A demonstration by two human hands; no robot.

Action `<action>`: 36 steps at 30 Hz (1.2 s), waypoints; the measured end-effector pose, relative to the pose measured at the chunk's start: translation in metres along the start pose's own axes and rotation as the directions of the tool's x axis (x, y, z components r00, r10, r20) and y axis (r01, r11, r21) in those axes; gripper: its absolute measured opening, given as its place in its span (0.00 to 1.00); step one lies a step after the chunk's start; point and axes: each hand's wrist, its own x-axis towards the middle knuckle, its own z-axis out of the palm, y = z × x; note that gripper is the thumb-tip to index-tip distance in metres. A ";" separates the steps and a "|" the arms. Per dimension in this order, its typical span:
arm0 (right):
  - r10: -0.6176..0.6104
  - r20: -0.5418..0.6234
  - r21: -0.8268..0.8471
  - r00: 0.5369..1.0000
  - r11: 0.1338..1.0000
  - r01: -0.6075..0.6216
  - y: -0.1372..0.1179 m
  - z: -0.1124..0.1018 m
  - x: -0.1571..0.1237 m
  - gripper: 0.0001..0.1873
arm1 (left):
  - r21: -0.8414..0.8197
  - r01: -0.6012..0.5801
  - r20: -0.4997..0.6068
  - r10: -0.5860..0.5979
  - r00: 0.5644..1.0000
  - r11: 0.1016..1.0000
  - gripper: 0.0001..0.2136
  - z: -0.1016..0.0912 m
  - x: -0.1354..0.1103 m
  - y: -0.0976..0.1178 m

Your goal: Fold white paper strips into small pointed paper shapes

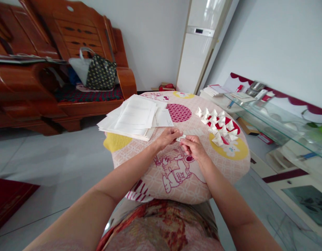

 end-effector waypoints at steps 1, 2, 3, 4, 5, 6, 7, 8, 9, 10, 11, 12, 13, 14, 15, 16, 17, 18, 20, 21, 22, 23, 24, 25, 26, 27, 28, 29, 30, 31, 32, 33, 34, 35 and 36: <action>0.008 0.004 0.005 1.000 1.000 -0.008 0.000 0.000 0.000 0.17 | 0.007 -0.004 0.016 0.004 1.000 1.000 0.26 -0.001 -0.001 0.001; 0.018 0.012 0.007 1.000 1.000 -0.018 0.000 -0.001 0.000 0.17 | 0.023 -0.010 0.032 0.009 0.999 1.000 0.26 -0.001 -0.001 0.001; 0.029 0.024 0.005 0.999 1.000 -0.029 0.000 -0.001 0.000 0.16 | 0.048 -0.019 0.046 0.017 0.999 0.999 0.26 -0.002 -0.001 0.000; 0.039 0.036 0.000 0.999 0.999 -0.039 0.000 -0.002 0.000 0.16 | 0.083 -0.035 0.055 0.030 0.998 0.996 0.25 -0.003 0.000 -0.001; 0.049 0.050 -0.006 0.998 0.999 -0.049 0.000 -0.002 0.000 0.15 | 0.122 -0.058 0.058 0.052 0.997 0.991 0.25 -0.004 0.000 -0.003; 0.057 0.062 -0.010 0.996 0.998 -0.056 0.001 -0.002 0.000 0.15 | 0.157 -0.088 0.056 0.080 0.995 0.984 0.24 -0.005 0.001 -0.004; 0.060 0.070 -0.011 0.996 0.998 -0.060 0.001 -0.002 0.000 0.15 | 0.182 -0.119 0.054 0.111 0.992 0.976 0.24 -0.005 0.002 -0.005; 0.060 0.076 -0.010 0.995 0.998 -0.060 0.001 -0.002 0.000 0.15 | 0.192 -0.145 0.052 0.138 0.989 0.971 0.24 -0.006 0.002 -0.007; 0.056 0.077 -0.008 0.995 0.998 -0.055 0.001 -0.002 0.000 0.16 | 0.187 -0.162 0.049 0.156 0.987 0.969 0.25 -0.006 0.003 -0.008; 0.048 0.074 -0.005 0.996 0.999 -0.048 0.001 -0.002 0.000 0.16 | 0.170 -0.167 0.045 0.161 0.986 0.971 0.25 -0.006 0.003 -0.008; 0.039 0.068 -0.002 0.997 0.999 -0.039 0.001 -0.002 0.000 0.16 | 0.148 -0.157 0.044 0.152 0.987 0.976 0.25 -0.006 0.003 -0.008; 0.029 0.056 -0.002 0.998 1.000 -0.029 0.001 -0.001 0.000 0.16 | 0.124 -0.137 0.041 0.133 0.990 0.983 0.26 -0.006 0.003 -0.008; 0.019 0.039 -0.002 0.999 1.000 -0.018 0.001 -0.001 0.000 0.16 | 0.101 -0.114 0.039 0.110 0.993 0.988 0.26 -0.005 0.002 -0.008; 0.007 0.017 0.000 1.000 1.000 -0.007 0.000 0.000 0.001 0.16 | 0.082 -0.092 0.040 0.089 0.995 0.992 0.26 -0.005 0.002 -0.007; -0.005 -0.011 0.004 1.000 1.000 0.005 0.000 0.000 0.001 0.17 | 0.068 -0.076 0.046 0.073 0.996 0.995 0.27 -0.005 0.001 -0.007; -0.016 -0.040 0.010 0.999 1.000 0.017 0.000 0.001 0.002 0.17 | 0.063 -0.067 0.057 0.063 0.996 0.996 0.27 -0.004 0.001 -0.006; -0.027 -0.067 0.017 0.997 0.999 0.028 0.000 0.001 0.002 0.18 | 0.067 -0.066 0.069 0.061 0.996 0.996 0.26 -0.004 0.001 -0.006; -0.035 -0.089 0.023 0.995 0.999 0.037 0.001 0.001 0.002 0.18 | 0.084 -0.071 0.075 0.065 0.995 0.994 0.25 -0.004 0.001 -0.005; -0.044 -0.114 0.029 0.993 0.998 0.048 0.002 0.002 0.003 0.18 | 0.170 -0.102 0.043 0.096 0.994 0.980 0.23 -0.005 0.003 -0.004; -0.046 -0.118 0.027 0.992 0.998 0.050 0.003 0.002 0.003 0.18 | 0.233 -0.124 0.011 0.125 0.992 0.964 0.22 -0.005 0.004 -0.004; -0.048 -0.119 0.023 0.992 0.998 0.051 0.003 0.003 0.003 0.17 | 0.299 -0.147 -0.020 0.160 0.987 0.943 0.22 -0.005 0.005 -0.004; -0.051 -0.121 0.019 0.991 0.998 0.054 0.004 0.003 0.003 0.17 | 0.356 -0.169 -0.045 0.198 0.979 0.919 0.22 -0.006 0.005 -0.004; -0.056 -0.120 0.013 0.991 0.998 0.058 0.004 0.003 0.003 0.17 | 0.392 -0.189 -0.055 0.228 0.972 0.900 0.21 -0.006 0.006 -0.004; -0.063 -0.119 0.007 0.991 0.998 0.064 0.004 0.003 0.003 0.17 | 0.401 -0.206 -0.052 0.247 0.968 0.893 0.21 -0.006 0.006 -0.005; -0.069 -0.116 0.000 0.991 0.998 0.069 0.004 0.003 0.002 0.17 | 0.385 -0.220 -0.039 0.254 0.966 0.896 0.21 -0.007 0.006 -0.005; -0.072 -0.113 -0.006 0.991 0.997 0.071 0.003 0.003 0.002 0.17 | 0.352 -0.231 -0.023 0.255 0.967 0.907 0.21 -0.007 0.006 -0.005; -0.071 -0.109 -0.009 0.991 0.998 0.070 0.003 0.003 0.002 0.17 | 0.312 -0.236 -0.006 0.250 0.968 0.920 0.21 -0.007 0.005 -0.006; -0.066 -0.106 -0.010 0.992 0.998 0.065 0.003 0.003 0.002 0.17 | 0.270 -0.234 0.007 0.241 0.970 0.934 0.20 -0.008 0.005 -0.006; -0.060 -0.104 -0.008 0.993 0.998 0.060 0.003 0.003 0.002 0.17 | 0.231 -0.226 0.017 0.229 0.973 0.946 0.20 -0.008 0.004 -0.007; -0.057 -0.107 -0.006 0.993 0.998 0.057 0.003 0.003 0.003 0.17 | 0.196 -0.214 0.027 0.213 0.977 0.957 0.20 -0.008 0.004 -0.007; -0.057 -0.112 -0.005 0.992 0.998 0.057 0.004 0.003 0.003 0.18 | 0.164 -0.199 0.035 0.196 0.980 0.966 0.20 -0.009 0.003 -0.008; -0.060 -0.120 -0.006 0.991 0.998 0.060 0.004 0.003 0.003 0.18 | 0.135 -0.185 0.042 0.181 0.983 0.973 0.20 -0.010 0.003 -0.008; -0.063 -0.125 -0.011 0.990 0.998 0.062 0.005 0.003 0.004 0.18 | 0.111 -0.175 0.045 0.171 0.984 0.978 0.19 -0.011 0.003 -0.008; -0.063 -0.128 -0.018 0.990 0.998 0.061 0.006 0.003 0.005 0.18 | 0.095 -0.167 0.044 0.164 0.985 0.981 0.18 -0.012 0.004 -0.007; -0.057 -0.127 -0.028 0.990 0.998 0.054 0.007 0.002 0.005 0.19 | 0.089 -0.162 0.034 0.160 0.987 0.983 0.17 -0.013 0.004 -0.007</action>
